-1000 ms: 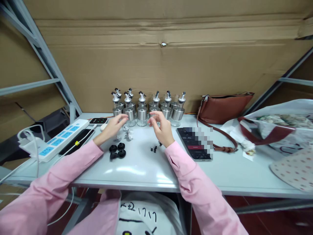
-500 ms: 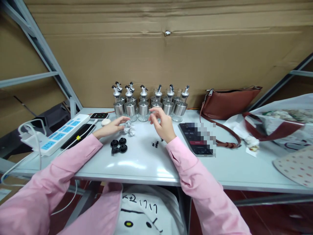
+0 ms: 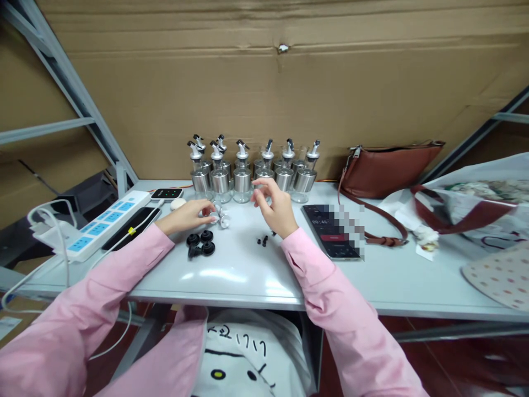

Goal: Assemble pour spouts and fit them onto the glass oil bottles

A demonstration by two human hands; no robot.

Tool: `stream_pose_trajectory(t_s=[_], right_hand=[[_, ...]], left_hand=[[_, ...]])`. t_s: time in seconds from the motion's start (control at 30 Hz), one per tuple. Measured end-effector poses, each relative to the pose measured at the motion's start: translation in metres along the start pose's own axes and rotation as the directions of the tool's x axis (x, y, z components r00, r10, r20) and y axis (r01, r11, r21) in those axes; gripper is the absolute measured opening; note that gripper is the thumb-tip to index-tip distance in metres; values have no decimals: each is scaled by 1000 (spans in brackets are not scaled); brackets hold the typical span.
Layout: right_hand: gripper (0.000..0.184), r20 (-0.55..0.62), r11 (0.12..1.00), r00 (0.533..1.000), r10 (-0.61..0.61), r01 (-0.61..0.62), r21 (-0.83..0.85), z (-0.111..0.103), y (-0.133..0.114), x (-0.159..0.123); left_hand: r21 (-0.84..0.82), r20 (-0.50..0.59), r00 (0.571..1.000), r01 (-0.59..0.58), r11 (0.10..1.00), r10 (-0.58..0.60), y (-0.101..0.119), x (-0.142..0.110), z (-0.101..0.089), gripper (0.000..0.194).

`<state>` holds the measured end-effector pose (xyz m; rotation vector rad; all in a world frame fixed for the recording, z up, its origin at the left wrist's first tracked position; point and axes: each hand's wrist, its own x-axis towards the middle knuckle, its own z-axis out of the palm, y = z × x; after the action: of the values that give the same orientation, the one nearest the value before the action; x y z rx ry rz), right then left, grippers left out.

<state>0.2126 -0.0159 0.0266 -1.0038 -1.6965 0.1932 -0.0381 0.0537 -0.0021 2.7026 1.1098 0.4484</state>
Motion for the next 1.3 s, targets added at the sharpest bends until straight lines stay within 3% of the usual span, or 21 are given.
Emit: stream_pose_trajectory(t_s=[0.07, 0.17, 0.37, 0.47, 0.57, 0.8, 1.07, 1.3], right_hand=[[12, -2, 1000, 1000, 2, -2, 9, 0, 0, 0], [14, -14, 1000, 1000, 3, -3, 26, 1, 1, 0], [17, 15, 1000, 1000, -2, 1, 15, 3, 0, -2], [17, 73, 1000, 997, -3, 3, 8, 4, -1, -3], [18, 161, 1000, 987, -19, 19, 3, 7, -1, -3], [20, 313, 998, 949, -35, 16, 64, 14, 1, -6], [24, 318, 995, 947, -30, -2, 98, 14, 3, -6], [22, 336, 972, 940, 67, -138, 192, 13, 1, -4]], left_hand=[[2, 7, 1000, -24, 1000, 24, 2, 0, -1, 20], [46, -55, 987, -146, 988, 148, 7, -1, -4, 13], [150, -291, 897, -300, 942, 333, 29, -5, -5, 14], [168, -352, 846, -364, 916, 401, 43, -8, -2, 12], [198, -369, 823, -385, 901, 432, 52, -11, 1, 12], [282, -425, 748, -426, 860, 510, 58, -12, 4, 13], [285, -391, 761, -435, 854, 518, 57, -14, 7, 18], [256, -420, 741, -457, 852, 524, 61, -15, 6, 16]])
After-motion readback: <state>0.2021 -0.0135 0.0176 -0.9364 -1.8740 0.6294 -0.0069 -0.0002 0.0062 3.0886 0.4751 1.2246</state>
